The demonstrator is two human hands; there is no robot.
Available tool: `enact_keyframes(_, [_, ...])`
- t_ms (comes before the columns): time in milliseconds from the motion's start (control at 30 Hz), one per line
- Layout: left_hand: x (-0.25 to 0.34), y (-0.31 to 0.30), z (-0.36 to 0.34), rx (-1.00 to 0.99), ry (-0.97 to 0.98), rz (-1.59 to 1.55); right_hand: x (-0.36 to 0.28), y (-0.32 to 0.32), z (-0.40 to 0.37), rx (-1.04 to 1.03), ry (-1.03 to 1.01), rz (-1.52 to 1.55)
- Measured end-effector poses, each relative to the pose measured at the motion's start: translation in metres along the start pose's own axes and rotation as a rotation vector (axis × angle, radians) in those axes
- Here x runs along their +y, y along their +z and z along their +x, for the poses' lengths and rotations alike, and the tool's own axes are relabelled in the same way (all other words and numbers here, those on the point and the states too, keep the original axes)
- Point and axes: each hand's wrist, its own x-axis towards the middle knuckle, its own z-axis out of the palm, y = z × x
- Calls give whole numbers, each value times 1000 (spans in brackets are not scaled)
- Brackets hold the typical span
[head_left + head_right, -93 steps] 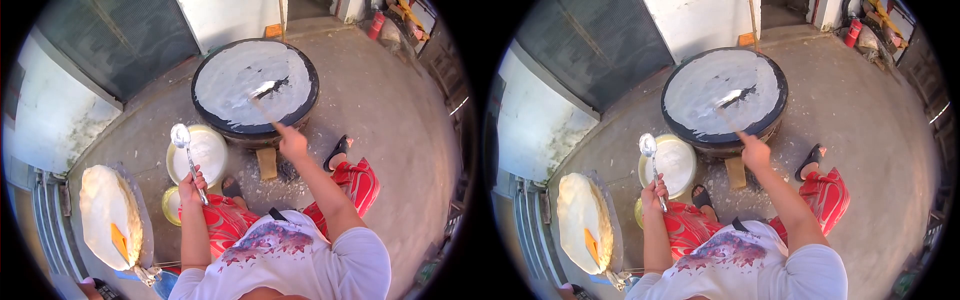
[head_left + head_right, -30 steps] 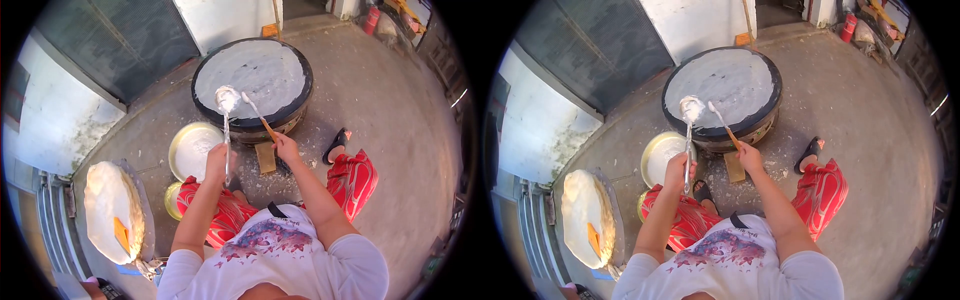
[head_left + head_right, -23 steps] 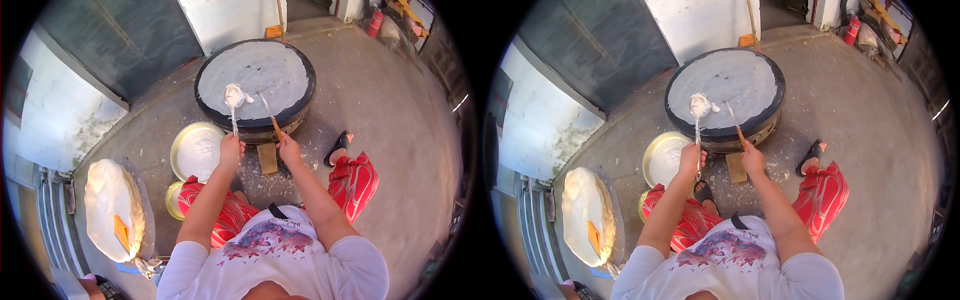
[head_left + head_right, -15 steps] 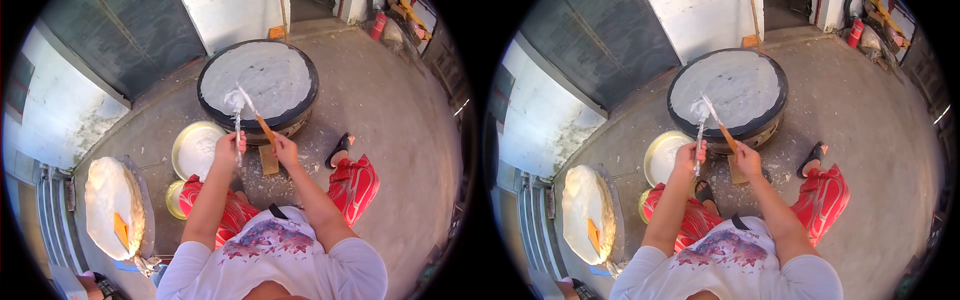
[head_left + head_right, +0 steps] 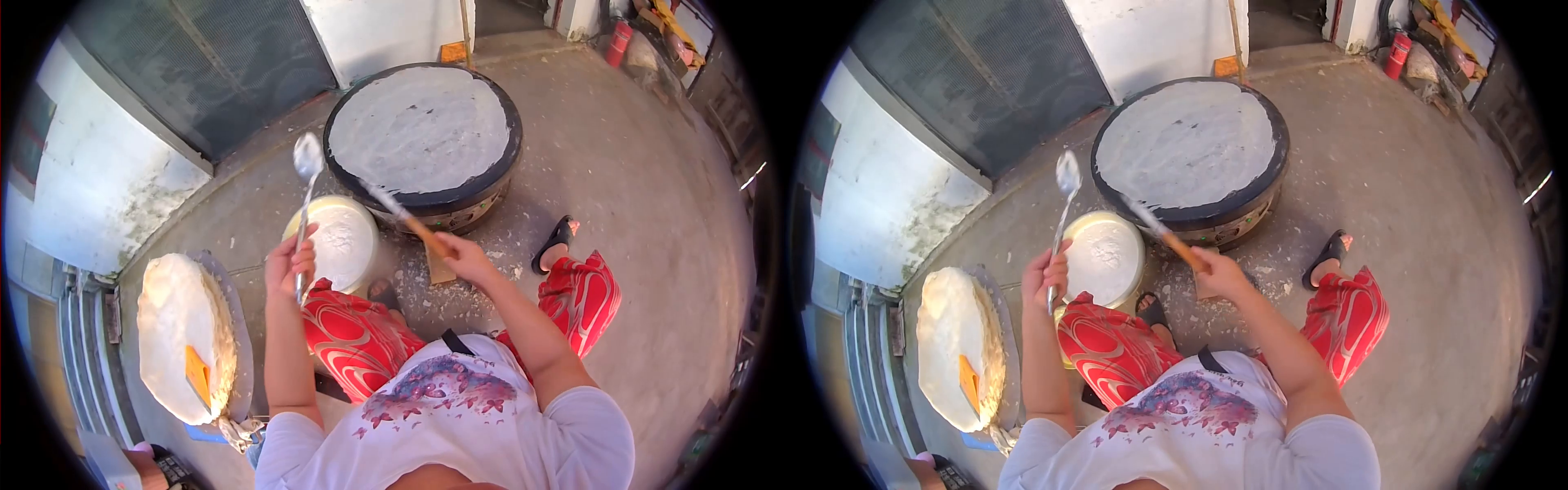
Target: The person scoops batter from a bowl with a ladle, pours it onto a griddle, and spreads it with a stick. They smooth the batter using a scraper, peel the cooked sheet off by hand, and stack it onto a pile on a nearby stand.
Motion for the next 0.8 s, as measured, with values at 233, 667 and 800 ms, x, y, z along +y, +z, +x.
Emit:
enact_keyframes(233, [41,-123,-39,552,55,289,-12,-65,-3,133,372,476])
enact_keyframes(667, [39,-337,-23,920,149,526,-5,-67,58,151,469,606])
enact_keyframes(800, [28,-165,-17,982,480,608,5,-67,87,155,540,560])
